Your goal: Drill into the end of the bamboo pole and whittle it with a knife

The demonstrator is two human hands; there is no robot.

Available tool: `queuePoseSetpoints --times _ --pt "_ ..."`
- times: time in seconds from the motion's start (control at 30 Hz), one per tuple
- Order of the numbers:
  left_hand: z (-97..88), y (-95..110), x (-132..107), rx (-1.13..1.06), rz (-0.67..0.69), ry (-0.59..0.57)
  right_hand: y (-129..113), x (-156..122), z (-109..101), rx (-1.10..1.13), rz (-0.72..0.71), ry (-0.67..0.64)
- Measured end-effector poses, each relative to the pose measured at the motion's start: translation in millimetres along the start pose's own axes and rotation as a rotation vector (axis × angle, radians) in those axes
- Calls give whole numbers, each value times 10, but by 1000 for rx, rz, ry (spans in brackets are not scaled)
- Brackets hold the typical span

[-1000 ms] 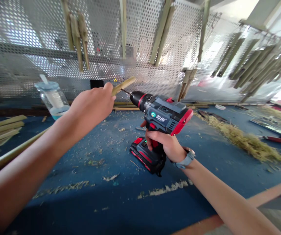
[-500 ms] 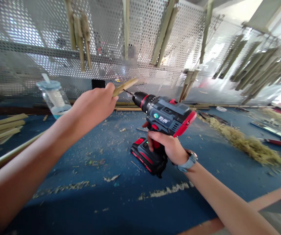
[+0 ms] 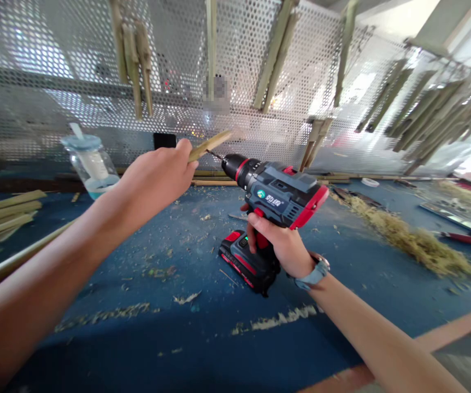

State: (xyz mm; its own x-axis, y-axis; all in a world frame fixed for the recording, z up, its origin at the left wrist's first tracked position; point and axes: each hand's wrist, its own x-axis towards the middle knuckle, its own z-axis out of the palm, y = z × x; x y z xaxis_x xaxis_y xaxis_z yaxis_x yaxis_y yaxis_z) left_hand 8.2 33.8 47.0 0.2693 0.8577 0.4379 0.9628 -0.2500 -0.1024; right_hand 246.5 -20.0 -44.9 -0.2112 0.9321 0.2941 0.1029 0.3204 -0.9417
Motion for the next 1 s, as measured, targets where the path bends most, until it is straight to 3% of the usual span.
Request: queuePoseSetpoints --times 0.83,1.0 --pt "20 -35 13 -61 -11 -28 -22 -25 -4 -83 1 46" --pt "2 -34 12 -65 -12 -32 -16 -31 36 -62 -24 141"
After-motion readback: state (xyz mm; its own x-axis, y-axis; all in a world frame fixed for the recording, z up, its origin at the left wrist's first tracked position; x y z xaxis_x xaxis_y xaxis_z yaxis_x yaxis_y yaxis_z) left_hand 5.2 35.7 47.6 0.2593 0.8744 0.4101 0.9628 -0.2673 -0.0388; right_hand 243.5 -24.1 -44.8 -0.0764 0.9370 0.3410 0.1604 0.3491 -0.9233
